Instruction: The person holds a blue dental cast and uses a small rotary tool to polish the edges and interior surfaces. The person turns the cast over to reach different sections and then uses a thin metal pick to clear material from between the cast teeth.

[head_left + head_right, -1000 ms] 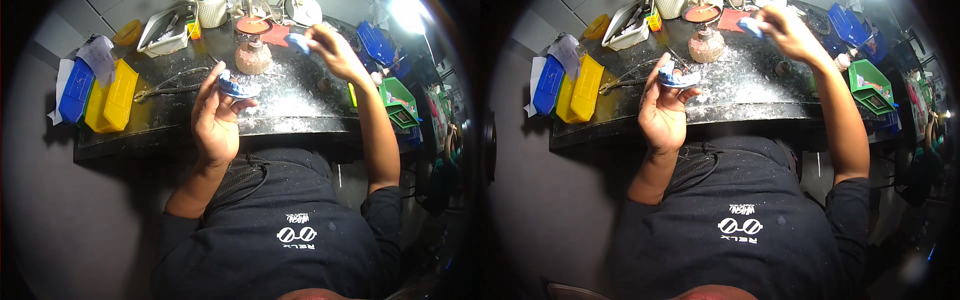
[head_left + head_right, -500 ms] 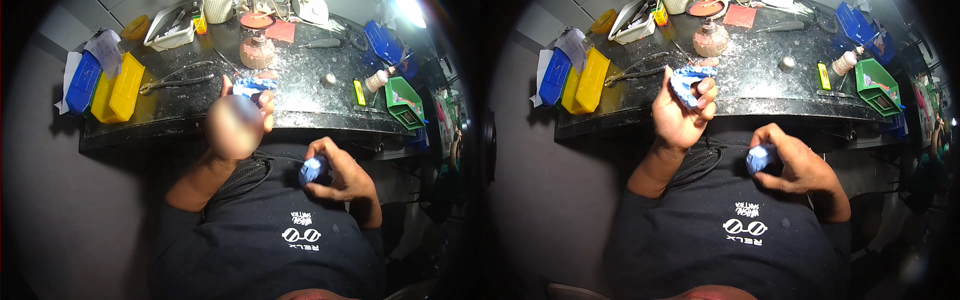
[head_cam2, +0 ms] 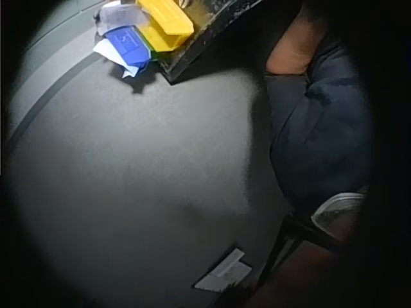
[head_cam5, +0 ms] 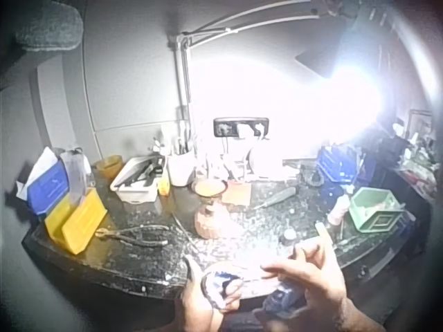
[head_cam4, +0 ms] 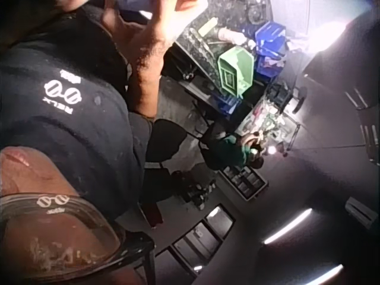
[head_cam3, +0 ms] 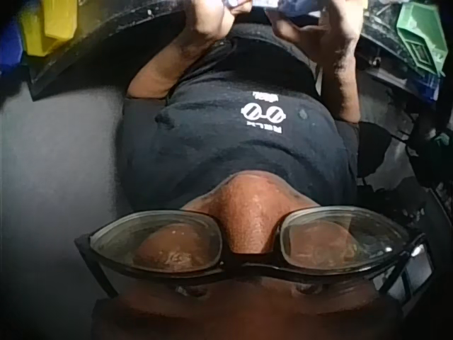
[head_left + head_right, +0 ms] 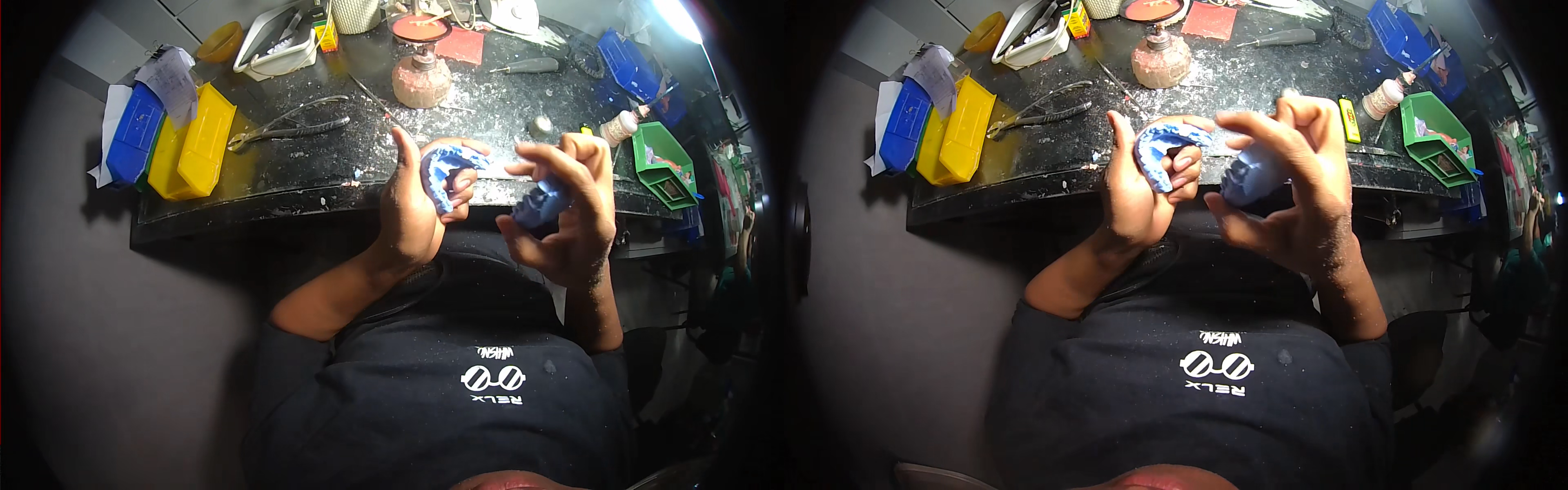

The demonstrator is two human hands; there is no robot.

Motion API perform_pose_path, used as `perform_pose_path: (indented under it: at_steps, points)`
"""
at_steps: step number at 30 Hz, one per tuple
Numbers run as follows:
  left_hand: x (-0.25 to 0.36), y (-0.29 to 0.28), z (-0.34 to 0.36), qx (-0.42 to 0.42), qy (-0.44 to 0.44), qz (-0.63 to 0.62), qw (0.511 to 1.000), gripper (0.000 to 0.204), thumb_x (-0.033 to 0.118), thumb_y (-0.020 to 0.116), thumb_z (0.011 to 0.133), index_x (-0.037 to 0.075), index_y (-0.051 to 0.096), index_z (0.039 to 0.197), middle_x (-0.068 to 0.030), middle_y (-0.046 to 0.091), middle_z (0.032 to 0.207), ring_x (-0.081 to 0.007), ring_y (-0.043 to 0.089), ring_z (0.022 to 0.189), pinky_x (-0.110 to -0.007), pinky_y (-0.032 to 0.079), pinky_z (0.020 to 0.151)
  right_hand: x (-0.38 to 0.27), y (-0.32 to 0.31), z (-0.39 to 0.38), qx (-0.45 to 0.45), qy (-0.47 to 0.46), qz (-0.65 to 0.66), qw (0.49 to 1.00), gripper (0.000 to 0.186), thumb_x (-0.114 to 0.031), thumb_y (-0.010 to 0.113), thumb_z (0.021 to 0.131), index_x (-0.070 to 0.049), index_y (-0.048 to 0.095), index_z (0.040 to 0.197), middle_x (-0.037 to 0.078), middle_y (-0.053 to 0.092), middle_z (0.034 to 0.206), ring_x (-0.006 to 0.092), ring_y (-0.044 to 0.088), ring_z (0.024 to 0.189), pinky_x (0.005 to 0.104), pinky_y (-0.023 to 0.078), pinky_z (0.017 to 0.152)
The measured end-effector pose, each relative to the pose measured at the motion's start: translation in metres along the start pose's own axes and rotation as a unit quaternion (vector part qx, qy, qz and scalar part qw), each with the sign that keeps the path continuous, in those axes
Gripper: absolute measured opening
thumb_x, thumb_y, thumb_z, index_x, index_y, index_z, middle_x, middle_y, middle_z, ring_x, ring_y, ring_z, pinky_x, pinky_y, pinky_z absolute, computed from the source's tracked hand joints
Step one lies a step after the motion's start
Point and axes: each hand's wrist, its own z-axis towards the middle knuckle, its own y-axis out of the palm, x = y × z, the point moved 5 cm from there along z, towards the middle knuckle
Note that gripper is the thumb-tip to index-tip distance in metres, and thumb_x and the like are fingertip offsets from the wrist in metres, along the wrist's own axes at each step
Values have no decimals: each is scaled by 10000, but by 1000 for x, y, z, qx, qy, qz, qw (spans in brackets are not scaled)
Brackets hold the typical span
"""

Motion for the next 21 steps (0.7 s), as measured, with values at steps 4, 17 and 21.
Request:
perform_pose_path:
  at_steps: [4,17,21]
  points:
    - [-5,2,3,8,1,22,1000,919,733,140,1051,-24,640,1200,23,472,733,-57,378,590,-210,281,486,6,8,3,27,52,22,998,835,-127,850,609,53,592,1382,111,623,1023,225,542,924,352,480,862]
    - [-4,-12,12,-48,-42,-79,995,949,772,258,1026,-91,519,1325,11,453,773,-82,393,629,-229,301,509,45,19,-28,22,249,457,854,623,-143,800,785,-55,463,1301,58,468,1176,119,445,1078,256,372,935]
    - [-5,-3,13,-48,-39,-56,997,951,770,254,1028,-96,522,1317,11,452,772,-81,395,631,-228,303,511,35,12,-22,25,214,374,902,679,-40,820,797,-23,461,1373,65,464,1242,160,457,1225,295,364,1038]
